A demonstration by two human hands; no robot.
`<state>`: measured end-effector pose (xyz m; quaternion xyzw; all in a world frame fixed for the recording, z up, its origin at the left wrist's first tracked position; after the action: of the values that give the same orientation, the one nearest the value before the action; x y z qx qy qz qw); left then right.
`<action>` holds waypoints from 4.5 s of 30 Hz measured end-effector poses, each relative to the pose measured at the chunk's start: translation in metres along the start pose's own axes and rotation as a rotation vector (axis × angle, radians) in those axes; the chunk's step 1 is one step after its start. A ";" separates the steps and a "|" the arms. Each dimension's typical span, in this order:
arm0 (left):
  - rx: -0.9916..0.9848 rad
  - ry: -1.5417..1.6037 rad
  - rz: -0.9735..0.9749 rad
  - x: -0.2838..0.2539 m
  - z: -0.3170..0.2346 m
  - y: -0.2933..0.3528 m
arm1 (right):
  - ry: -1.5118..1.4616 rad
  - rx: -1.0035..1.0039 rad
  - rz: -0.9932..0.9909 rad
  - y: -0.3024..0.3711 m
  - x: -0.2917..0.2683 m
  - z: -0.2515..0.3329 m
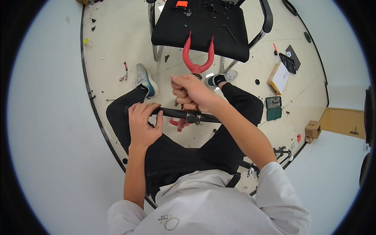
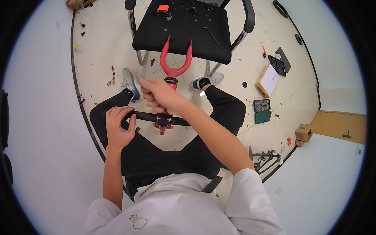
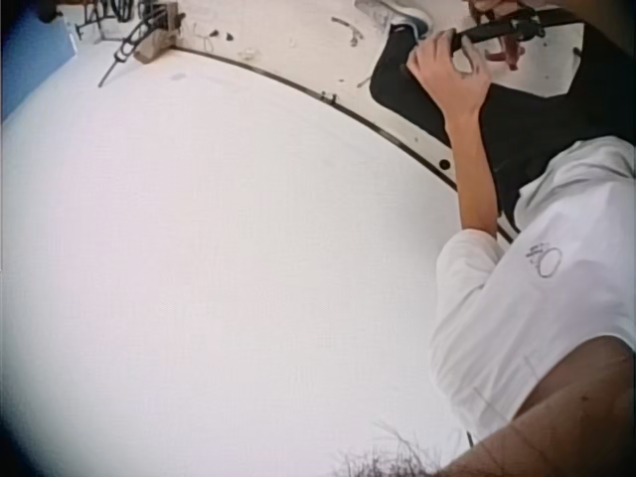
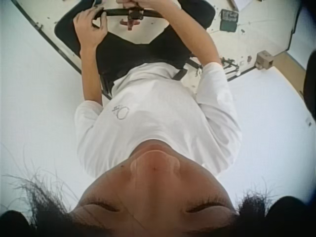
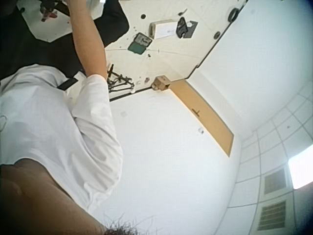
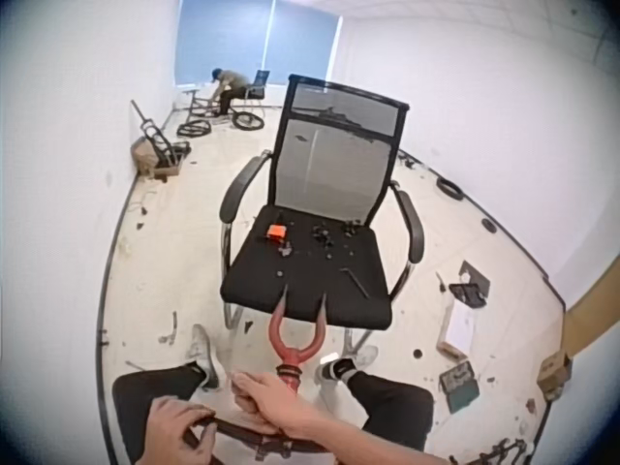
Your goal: The person assembles a bicycle handlebar by attaching black grips to a red stem and tightening bolts with an Allen key. The person adjusts the handlebar position and secures the components while seated.
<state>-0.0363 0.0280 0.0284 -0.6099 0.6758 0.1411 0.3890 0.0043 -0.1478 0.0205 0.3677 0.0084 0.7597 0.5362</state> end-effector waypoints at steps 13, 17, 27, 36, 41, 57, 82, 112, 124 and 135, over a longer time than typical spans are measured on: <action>0.096 0.196 0.051 0.017 -0.066 -0.006 | 0.049 -0.064 -0.164 0.005 -0.014 0.010; 0.118 0.228 0.092 0.031 -0.082 -0.001 | 0.126 -0.034 -0.181 0.003 -0.008 0.010; 0.094 0.197 0.049 0.038 -0.083 0.010 | 0.228 -0.093 -0.267 0.003 -0.005 0.008; 0.119 0.200 0.027 0.039 -0.080 0.011 | -0.077 -0.076 -0.320 0.008 -0.026 0.006; 0.125 0.190 0.030 0.038 -0.079 0.011 | -0.219 -0.262 -0.403 0.043 -0.058 0.001; 0.152 0.416 0.155 0.019 -0.109 0.027 | -0.514 -0.319 -0.303 0.105 -0.016 -0.004; -1.110 1.931 0.505 0.081 -0.092 0.070 | 1.413 -0.689 0.058 0.153 0.005 0.012; -0.933 1.346 0.483 0.061 -0.053 0.075 | 1.835 -0.704 0.461 0.090 -0.008 0.041; -0.888 1.283 0.467 0.058 -0.058 0.072 | 1.826 -0.760 0.696 0.079 -0.004 0.049; -0.174 0.440 0.080 0.025 -0.084 0.028 | 1.225 -0.203 0.104 0.089 -0.009 0.035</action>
<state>-0.0908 -0.0401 0.0585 -0.6301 0.7531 0.0780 0.1724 -0.0463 -0.2063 0.0771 -0.1879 0.2245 0.8548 0.4285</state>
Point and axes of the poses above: each hand's wrist, its own y-axis away from the middle knuckle, its own x-axis out of the palm, z = x × y, the point moved 5 cm from there along -y, towards the middle knuckle, and after that the axes turned 9 degrees about -x, right-handed, at the moved point
